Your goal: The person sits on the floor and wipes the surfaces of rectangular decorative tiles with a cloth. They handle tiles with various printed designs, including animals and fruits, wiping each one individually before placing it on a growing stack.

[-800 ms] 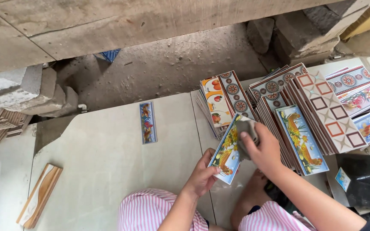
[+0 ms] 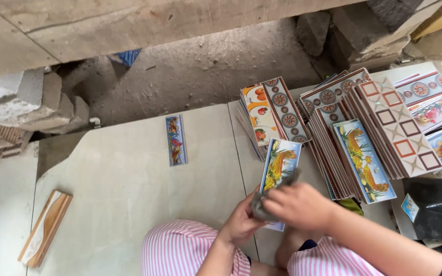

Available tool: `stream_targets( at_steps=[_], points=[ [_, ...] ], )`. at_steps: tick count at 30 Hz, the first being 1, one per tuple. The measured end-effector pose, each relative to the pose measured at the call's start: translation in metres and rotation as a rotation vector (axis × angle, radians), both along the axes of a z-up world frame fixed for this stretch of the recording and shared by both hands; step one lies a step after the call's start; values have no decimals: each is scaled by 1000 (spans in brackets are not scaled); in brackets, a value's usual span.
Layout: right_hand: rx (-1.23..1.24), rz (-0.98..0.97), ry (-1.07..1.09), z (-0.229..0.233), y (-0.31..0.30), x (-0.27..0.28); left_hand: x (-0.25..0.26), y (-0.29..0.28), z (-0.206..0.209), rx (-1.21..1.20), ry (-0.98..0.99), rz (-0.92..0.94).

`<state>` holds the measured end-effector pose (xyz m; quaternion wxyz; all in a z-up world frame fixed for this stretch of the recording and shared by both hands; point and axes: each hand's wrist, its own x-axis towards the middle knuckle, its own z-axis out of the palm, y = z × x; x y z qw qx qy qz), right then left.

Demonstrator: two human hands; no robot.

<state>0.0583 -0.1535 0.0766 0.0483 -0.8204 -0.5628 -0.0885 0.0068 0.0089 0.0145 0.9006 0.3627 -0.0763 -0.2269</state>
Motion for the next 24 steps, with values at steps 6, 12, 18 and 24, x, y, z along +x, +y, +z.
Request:
stream_targets(
  at_steps=[6, 12, 18, 24],
  points=[
    [-24, -598, -235, -3, -26, 40, -1, 4, -13, -125, 82, -51],
    [-40, 62, 24, -3, 4, -1, 3, 2, -22, -182, 115, 18],
    [136, -518, -236, 1, -22, 46, 0, 4, -14, -141, 108, -89],
    [143, -861, 333, -13, -7, 13, 0, -12, -20, -130, 72, -11]
  ],
)
